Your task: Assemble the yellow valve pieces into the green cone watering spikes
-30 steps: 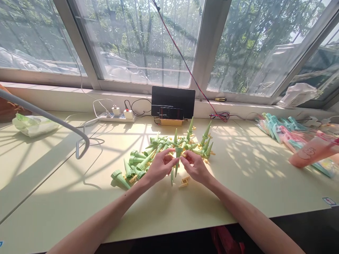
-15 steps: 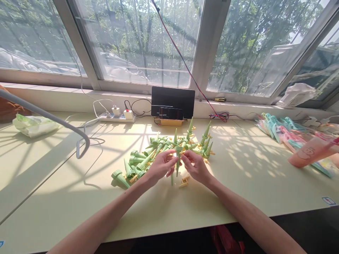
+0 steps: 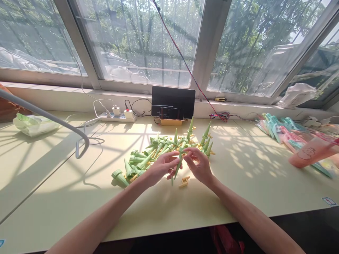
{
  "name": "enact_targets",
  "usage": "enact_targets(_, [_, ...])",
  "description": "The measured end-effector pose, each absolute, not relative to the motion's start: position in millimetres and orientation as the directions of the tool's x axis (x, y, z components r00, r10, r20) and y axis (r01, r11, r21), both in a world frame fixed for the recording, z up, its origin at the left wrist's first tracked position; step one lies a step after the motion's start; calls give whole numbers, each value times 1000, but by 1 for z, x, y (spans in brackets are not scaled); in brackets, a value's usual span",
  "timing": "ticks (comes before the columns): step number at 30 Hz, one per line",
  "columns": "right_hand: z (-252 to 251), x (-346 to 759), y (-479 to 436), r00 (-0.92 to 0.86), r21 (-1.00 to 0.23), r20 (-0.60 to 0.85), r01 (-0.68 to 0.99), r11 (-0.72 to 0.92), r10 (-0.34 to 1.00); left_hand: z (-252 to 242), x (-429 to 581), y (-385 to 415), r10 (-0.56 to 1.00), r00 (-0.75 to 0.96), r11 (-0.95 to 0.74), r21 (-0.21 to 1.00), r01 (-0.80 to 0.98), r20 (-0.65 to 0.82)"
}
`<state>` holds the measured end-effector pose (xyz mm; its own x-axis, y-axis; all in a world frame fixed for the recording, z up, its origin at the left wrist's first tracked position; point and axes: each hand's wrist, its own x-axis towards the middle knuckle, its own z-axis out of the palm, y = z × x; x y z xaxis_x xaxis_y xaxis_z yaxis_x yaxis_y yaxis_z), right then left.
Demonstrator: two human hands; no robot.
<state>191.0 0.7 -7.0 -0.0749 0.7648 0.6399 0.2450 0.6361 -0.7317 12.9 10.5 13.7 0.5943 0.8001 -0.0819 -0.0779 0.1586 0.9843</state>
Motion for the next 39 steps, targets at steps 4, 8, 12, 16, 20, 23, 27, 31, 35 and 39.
enact_targets(4, [-8, 192, 2, -119, -638, 707, 318, 701, 697, 16, 12, 10, 771, 635, 131, 988, -79, -52])
enact_targets(8, [-10, 193, 3, -151, -623, 704, 337, 706, 693, 15, 12, 10, 764, 643, 131, 988, -87, -45])
enact_targets(12, [-11, 193, 3, -136, -613, 711, 362, 702, 690, 13, 13, 10, 761, 647, 151, 983, -107, -46])
enact_targets(16, [-11, 192, 1, -124, -591, 740, 349, 727, 661, 12, 14, 8, 765, 643, 157, 981, -111, -50])
enact_targets(20, [-11, 191, 0, -110, -577, 756, 354, 737, 645, 15, 15, 6, 767, 640, 146, 983, -115, -39])
enact_targets(23, [-13, 191, 0, -94, -564, 767, 374, 736, 635, 16, 15, 5, 765, 643, 140, 985, -104, -41])
enact_targets(27, [-14, 190, 0, -73, -557, 769, 412, 721, 635, 13, 16, 5, 768, 640, 149, 981, -125, -35])
enact_targets(31, [-15, 187, -2, -64, -565, 771, 390, 727, 634, 11, 17, 4, 759, 650, 163, 977, -138, -35])
enact_targets(35, [-15, 185, -1, -77, -572, 764, 377, 728, 641, 11, 17, 4, 760, 648, 171, 976, -134, -44])
enact_targets(39, [-14, 187, 0, -113, -567, 760, 366, 738, 640, 11, 17, 5, 762, 646, 165, 979, -123, -47])
